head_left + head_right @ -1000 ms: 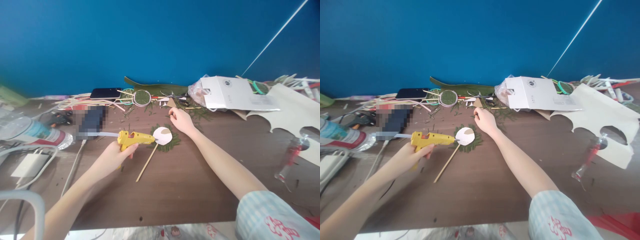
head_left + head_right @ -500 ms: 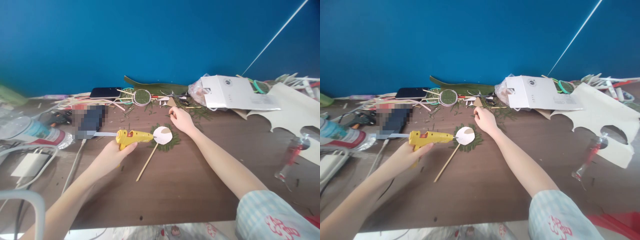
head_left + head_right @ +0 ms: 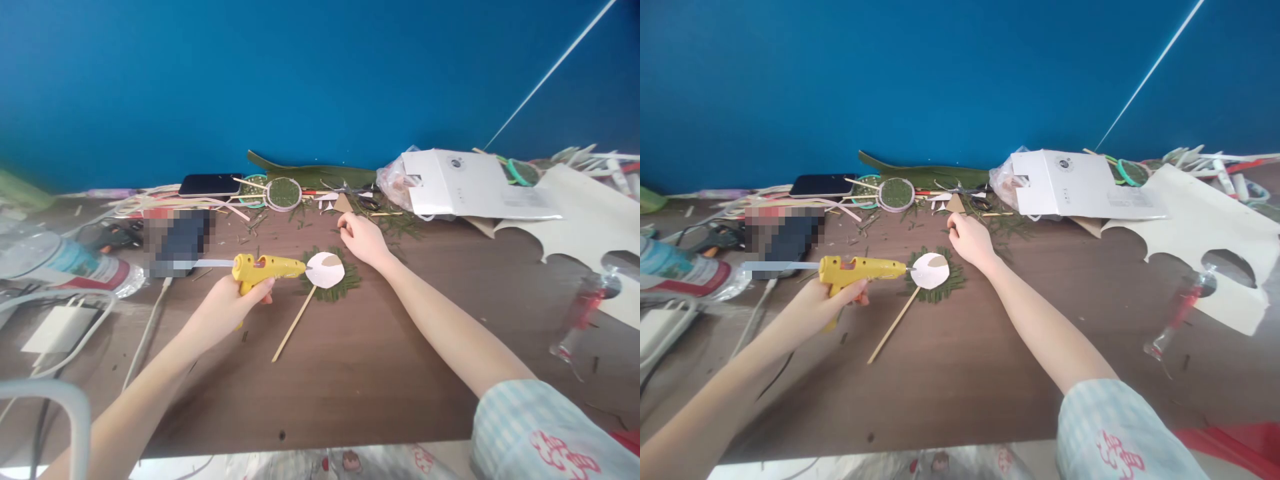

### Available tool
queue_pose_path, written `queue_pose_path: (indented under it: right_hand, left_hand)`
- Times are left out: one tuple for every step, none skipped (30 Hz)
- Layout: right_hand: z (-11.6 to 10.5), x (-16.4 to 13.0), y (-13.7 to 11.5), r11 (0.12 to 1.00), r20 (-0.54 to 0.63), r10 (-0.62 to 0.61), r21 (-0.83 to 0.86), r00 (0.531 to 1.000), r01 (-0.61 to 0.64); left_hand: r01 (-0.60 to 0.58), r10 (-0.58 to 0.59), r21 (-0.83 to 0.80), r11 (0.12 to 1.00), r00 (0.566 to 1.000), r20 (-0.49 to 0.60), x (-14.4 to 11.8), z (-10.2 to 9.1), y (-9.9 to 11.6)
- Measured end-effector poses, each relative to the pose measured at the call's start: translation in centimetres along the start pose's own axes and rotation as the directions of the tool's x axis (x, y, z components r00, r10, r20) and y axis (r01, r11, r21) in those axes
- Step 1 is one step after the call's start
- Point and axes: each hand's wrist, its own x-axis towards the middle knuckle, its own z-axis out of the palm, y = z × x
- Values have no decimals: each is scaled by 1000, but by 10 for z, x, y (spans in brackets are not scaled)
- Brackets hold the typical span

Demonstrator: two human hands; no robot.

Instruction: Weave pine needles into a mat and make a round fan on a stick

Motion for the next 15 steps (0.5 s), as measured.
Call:
queue_pose_path:
  right_hand:
    - [0,0,0,1000,-1,-2,0,1000,2]
    - [0,0,0,1000,-2,-4,1,1000,4]
    - [0,0,0,1000,-2,-7,3,1000,7]
    - [0,0,0,1000,-2,-9,5,1000,9]
    - [0,0,1,1000,-3,-11,7,1000,11]
    - [0,0,1,1000,-5,-12,9,1000,12]
    - [0,0,1,1000,-6,-12,10,1000,12]
    - [0,0,1,1000,-7,-13,10,1000,13]
    - [0,0,1,1000,-8,-13,10,1000,13]
    - [0,0,1,1000,-8,-13,10,1000,14]
    - [0,0,1,1000,-8,-13,10,1000,13]
    - [0,0,1,1000,-8,-12,10,1000,12]
    - [0,0,1,1000,-7,-11,10,1000,11]
    - [0,0,1,1000,-7,-10,11,1000,10]
    - [0,0,0,1000,-6,-10,11,1000,10]
  left_hand:
    - [1,-1,23,1000,1000,-2,0,0,0]
    - [3,-2,45,999,1000,-9,1,0,0]
    - [5,-4,62,998,1000,-22,1,1,0]
    - [8,-5,74,997,999,-37,1,1,-1]
    - [10,-6,82,997,999,-53,1,1,-1]
    - [10,-4,86,996,998,-67,1,2,-1]
    - [3,4,87,996,997,-75,1,2,-1]
    - [-11,18,88,996,997,-80,1,2,-1]
    - [-22,29,88,996,996,-81,1,2,-1]
    - [-23,30,89,996,996,-81,1,3,-1]
    - [-18,25,90,996,997,-77,2,3,-1]
    - [-11,17,85,996,997,-69,3,3,-1]
    - [-7,12,73,997,998,-56,3,3,-1]
    - [-10,12,56,998,999,-42,4,2,-1]
    - [-16,17,36,999,999,-30,5,2,-1]
